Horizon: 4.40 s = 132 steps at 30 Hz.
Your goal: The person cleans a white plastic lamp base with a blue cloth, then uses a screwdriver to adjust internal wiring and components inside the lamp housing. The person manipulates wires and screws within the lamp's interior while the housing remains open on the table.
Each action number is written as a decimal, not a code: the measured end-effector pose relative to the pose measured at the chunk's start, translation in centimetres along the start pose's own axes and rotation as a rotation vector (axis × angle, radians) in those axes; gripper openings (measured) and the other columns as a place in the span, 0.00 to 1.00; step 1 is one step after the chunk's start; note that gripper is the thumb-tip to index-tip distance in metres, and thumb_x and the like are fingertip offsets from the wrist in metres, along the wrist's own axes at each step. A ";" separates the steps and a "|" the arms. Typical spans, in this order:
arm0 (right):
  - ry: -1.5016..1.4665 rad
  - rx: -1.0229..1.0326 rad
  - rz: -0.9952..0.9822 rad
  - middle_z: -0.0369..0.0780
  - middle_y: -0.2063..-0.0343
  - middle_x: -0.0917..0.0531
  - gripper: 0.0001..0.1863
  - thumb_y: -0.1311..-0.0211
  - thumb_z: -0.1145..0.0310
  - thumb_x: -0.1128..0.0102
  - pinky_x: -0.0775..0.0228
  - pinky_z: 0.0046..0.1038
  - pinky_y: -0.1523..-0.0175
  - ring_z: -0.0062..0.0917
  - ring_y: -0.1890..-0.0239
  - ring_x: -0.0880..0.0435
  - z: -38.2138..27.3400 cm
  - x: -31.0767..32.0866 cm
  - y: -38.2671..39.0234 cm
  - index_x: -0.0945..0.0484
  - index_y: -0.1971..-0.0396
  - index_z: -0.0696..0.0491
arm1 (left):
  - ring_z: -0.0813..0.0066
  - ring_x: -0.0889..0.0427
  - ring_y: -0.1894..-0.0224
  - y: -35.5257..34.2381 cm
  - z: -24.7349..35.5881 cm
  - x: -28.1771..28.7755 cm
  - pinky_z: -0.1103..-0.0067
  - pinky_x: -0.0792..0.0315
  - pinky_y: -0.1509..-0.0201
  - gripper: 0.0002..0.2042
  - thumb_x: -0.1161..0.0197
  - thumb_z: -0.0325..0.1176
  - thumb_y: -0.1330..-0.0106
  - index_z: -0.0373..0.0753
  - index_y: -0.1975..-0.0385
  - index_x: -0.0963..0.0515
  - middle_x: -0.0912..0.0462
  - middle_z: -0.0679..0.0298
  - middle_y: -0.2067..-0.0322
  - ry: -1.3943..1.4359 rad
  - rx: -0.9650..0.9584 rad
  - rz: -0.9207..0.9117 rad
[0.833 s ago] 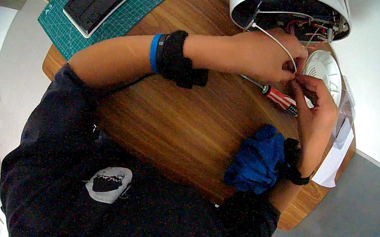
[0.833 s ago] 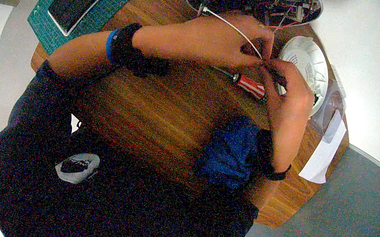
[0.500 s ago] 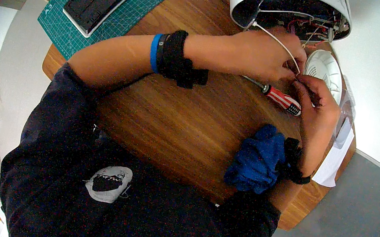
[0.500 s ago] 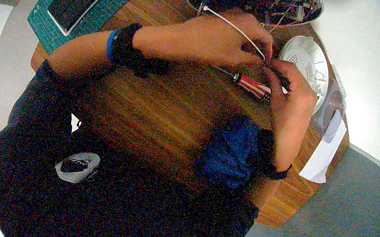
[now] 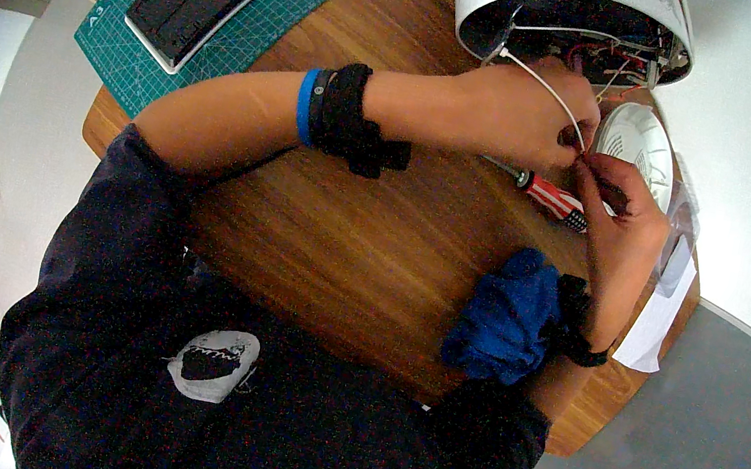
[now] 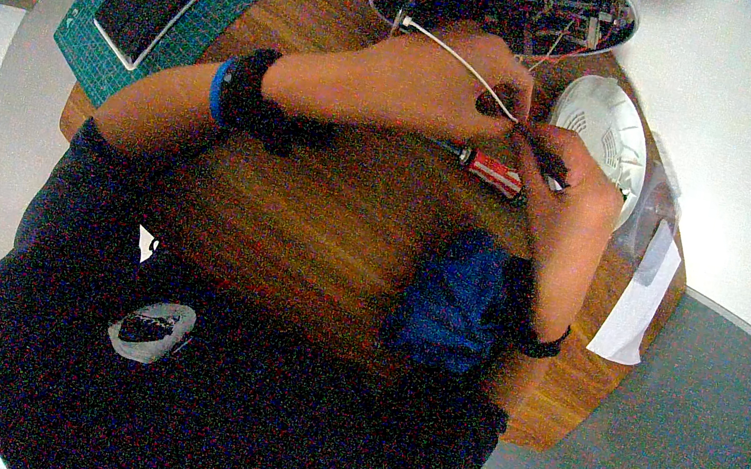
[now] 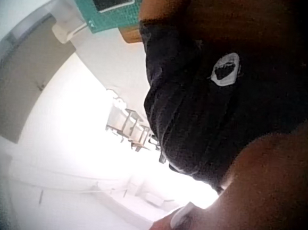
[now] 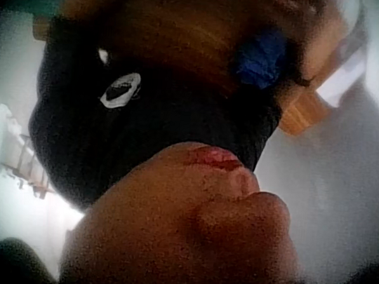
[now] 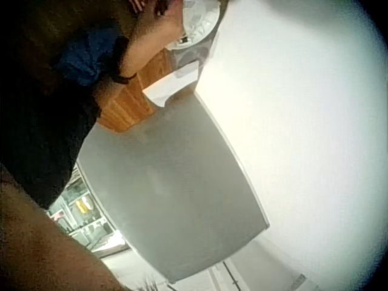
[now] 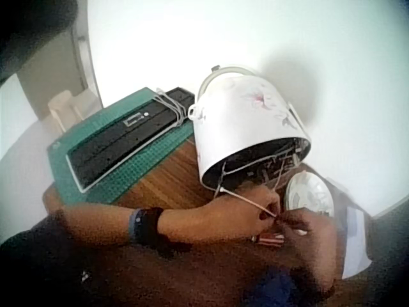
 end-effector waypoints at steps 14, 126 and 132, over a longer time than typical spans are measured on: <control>0.069 0.178 0.001 0.46 0.60 0.13 0.10 0.40 0.77 0.29 0.20 0.39 0.53 0.46 0.58 0.12 -1.4 0.5 -0.4 0.17 0.59 0.56 | 0.52 0.11 0.55 -0.1 -1.4 -1.0 0.63 0.18 0.48 0.11 0.31 0.37 0.33 0.39 0.57 0.14 0.10 0.52 0.61 0.120 -0.046 -0.032; 0.110 0.242 0.194 0.41 0.60 0.11 0.09 0.38 0.76 0.29 0.19 0.32 0.52 0.37 0.58 0.10 -3.3 2.5 0.0 0.13 0.58 0.52 | 0.73 0.08 0.62 -0.5 0.7 0.1 0.76 0.14 0.55 0.12 0.36 0.31 0.27 0.29 0.52 0.18 0.08 0.56 0.63 0.556 0.256 -0.228; 0.094 0.245 0.183 0.41 0.60 0.11 0.08 0.39 0.76 0.29 0.19 0.33 0.53 0.37 0.59 0.10 -3.5 2.6 0.0 0.13 0.60 0.53 | 0.72 0.09 0.62 -0.6 0.5 -0.1 0.76 0.15 0.55 0.12 0.33 0.31 0.27 0.28 0.54 0.19 0.08 0.55 0.64 0.511 0.242 -0.245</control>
Point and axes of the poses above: each hand's wrist, its own y-axis away from the middle knuckle, its own x-axis out of the back of the hand, z = x × y, the point moved 6 cm from there along -y, towards the middle knuckle
